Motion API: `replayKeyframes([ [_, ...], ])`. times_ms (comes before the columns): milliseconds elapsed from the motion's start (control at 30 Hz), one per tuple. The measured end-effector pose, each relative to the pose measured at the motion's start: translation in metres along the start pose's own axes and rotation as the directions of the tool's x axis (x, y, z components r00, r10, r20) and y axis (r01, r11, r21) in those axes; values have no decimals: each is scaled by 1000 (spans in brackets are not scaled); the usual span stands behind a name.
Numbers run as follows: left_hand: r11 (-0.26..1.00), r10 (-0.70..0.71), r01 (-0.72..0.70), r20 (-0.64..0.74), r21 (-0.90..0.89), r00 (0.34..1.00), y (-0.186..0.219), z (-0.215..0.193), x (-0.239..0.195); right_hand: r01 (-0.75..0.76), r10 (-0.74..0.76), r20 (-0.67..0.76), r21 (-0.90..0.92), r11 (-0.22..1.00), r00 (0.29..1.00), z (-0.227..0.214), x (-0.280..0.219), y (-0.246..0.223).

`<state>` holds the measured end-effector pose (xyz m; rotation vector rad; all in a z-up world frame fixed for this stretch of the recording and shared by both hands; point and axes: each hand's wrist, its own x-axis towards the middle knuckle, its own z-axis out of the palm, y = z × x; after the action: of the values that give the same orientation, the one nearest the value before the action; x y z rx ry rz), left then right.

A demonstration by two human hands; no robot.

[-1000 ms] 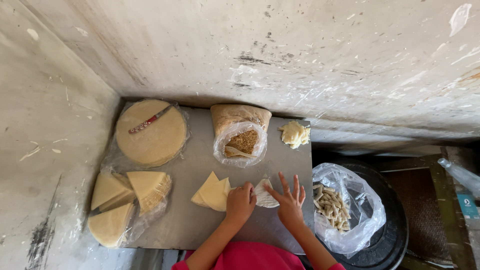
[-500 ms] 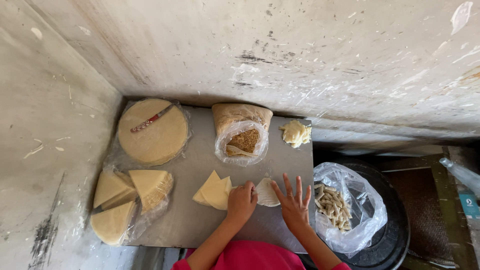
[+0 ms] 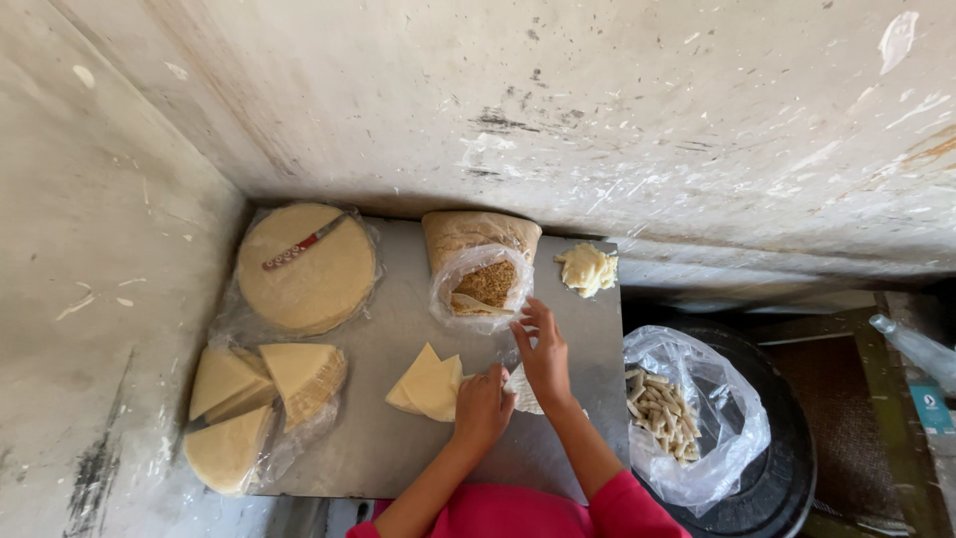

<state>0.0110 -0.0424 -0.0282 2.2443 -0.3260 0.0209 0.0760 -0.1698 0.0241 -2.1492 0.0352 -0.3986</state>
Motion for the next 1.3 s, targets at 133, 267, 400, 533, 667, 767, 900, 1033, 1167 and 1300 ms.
replayKeyframes([
  [133,999,37,-37,-28,-17,999,-2,0,-1,-48,47,19,76,996,999,19,11,-17],
  [267,999,16,-15,20,-31,1000,-5,-1,-2,14,-13,-73,11,1000,997,15,11,-18],
  [400,999,-29,30,58,-24,998,-3,-3,-1,11,-10,-47,14,1000,999,15,9,-17],
  [533,1000,14,-14,32,12,999,2,-7,0,-109,108,14,104,989,994,24,3,-20],
  [667,973,124,-113,-41,200,991,8,-9,-2,-343,347,47,313,885,937,29,1,-16],
  [767,948,168,-145,-60,283,984,7,-10,-5,-415,436,72,474,777,897,24,4,-11],
  [900,923,203,-166,-72,348,976,1,-6,-7,-404,441,56,514,756,896,21,2,-13],
  [1033,899,195,-172,-16,403,981,-4,6,-9,-345,362,29,377,860,932,33,-4,-22],
  [1167,944,152,-140,-17,300,988,-5,9,-9,-411,442,60,493,767,895,38,1,-24],
  [1300,991,91,-89,-14,101,996,-4,5,-11,-463,527,91,618,636,845,21,-1,-14],
])
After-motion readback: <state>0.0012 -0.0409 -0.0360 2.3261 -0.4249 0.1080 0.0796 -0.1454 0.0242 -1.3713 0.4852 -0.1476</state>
